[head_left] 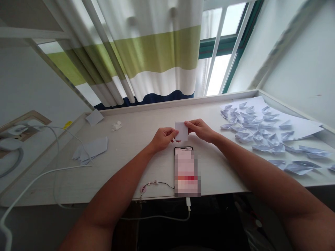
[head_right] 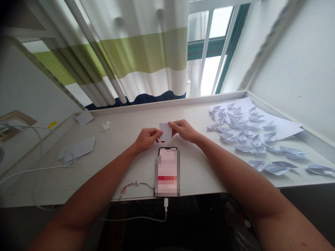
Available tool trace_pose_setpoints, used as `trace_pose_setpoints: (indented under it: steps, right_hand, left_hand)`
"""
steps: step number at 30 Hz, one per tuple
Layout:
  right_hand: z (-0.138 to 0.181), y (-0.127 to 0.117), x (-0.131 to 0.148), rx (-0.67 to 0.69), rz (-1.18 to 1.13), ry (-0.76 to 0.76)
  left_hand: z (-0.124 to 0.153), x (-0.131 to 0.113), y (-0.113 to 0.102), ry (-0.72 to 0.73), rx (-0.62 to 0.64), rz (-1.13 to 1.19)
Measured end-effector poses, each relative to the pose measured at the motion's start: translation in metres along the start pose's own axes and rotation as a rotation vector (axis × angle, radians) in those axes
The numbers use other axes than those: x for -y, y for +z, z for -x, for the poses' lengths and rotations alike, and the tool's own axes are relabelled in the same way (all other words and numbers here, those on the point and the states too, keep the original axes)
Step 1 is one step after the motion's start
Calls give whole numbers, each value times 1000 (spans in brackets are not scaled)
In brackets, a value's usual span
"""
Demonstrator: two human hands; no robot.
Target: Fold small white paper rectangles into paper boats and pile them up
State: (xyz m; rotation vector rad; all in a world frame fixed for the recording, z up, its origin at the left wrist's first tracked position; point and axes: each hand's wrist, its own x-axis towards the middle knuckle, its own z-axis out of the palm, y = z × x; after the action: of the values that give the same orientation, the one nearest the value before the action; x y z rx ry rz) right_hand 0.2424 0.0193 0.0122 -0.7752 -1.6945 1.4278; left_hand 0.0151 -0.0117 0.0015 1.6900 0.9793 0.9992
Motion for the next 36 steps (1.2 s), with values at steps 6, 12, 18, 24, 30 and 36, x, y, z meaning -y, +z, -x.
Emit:
trace_pose_setpoints:
  steps: [6,12,18,24,30,36]
  right_hand:
    - [1,0,0,-5,12,7]
    - [3,0,5,71,107,60]
    - [3,-1,6,53,121,79]
    - [1,4,2,17,-57,5]
    - [3,4,2,35,-133,-17]
    - [3,0,2,76,-214,22]
  left_hand:
    - [-1,3,1,-3,-32,42]
    - [-2,4,0,-11,-86,74]
    - [-2,4,1,-20,-90,94]
    - [-2,4,1,-42,-90,118]
    - [-3,0,0,-79,-159,247]
    - [0,-6,-2,-53,-102,332]
